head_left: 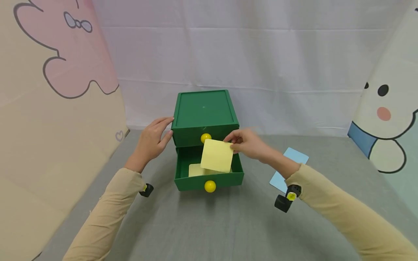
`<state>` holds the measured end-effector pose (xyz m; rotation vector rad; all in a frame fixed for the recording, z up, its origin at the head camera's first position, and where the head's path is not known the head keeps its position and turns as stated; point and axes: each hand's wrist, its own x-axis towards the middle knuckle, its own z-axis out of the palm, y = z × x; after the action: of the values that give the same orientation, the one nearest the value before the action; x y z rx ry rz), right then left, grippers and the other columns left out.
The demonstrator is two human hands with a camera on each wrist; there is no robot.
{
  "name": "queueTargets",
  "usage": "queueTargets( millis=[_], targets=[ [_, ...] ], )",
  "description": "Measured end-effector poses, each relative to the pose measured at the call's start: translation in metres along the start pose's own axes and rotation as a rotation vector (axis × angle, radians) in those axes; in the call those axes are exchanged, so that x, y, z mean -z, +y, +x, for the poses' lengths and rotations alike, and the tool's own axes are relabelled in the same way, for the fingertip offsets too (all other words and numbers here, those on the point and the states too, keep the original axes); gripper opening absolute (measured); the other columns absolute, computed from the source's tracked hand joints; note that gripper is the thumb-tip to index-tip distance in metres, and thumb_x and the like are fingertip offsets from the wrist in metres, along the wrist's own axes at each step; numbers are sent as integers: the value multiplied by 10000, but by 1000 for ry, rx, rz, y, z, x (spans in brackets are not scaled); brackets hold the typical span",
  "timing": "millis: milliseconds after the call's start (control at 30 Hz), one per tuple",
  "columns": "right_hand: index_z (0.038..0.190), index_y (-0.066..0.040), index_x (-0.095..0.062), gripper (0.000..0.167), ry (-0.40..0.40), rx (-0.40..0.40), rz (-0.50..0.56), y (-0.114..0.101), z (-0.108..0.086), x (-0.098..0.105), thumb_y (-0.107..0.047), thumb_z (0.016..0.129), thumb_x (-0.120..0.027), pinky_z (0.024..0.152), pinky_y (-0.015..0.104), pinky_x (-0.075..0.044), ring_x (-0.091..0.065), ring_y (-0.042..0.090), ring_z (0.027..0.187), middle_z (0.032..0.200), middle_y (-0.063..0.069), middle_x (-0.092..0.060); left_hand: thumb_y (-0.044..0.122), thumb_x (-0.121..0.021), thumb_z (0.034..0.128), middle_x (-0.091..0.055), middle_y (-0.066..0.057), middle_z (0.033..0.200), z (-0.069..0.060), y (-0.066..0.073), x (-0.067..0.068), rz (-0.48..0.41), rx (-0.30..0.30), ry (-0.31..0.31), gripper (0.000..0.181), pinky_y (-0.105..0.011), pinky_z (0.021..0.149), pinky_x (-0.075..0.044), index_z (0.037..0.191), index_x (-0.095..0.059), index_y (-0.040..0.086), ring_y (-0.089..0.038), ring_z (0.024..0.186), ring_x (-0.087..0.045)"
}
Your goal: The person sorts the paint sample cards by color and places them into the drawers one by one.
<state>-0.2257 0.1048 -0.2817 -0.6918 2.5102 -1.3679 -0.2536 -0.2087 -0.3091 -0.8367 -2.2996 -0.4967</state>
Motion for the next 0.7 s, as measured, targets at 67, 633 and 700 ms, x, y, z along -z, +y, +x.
queueTargets(
  millis=[67, 633, 700],
  targets=[
    [1061, 51, -608, 213, 0, 0, 3, -2, 3, -9, 51, 876, -503, 734, 355, -535, -522, 236, 760, 876, 142, -517, 108, -554, 877, -552, -197, 1208, 0, 0, 0, 3, 2, 0, 403, -475, 914, -410, 1248, -515, -45, -306, 1156, -472],
    [1000, 17, -649, 187, -10, 23, 24, 2, 20, -59, 62, 849, -549, 694, 351, -531, -490, 180, 708, 846, 101, -531, 107, -548, 886, -555, -186, 1211, -1, -1, -1, 5, 7, 1, 397, -471, 907, -416, 1255, -513, -34, -298, 1160, -471],
    [1000, 14, -652, 190, -17, 12, 24, 3, 22, -63, 65, 845, -555, 689, 341, -532, -494, 172, 699, 834, 97, -532, 104, -548, 885, -555, -187, 1210, -1, -1, -1, 2, 8, 4, 397, -472, 907, -416, 1255, -513, -35, -298, 1159, -471]
  ],
)
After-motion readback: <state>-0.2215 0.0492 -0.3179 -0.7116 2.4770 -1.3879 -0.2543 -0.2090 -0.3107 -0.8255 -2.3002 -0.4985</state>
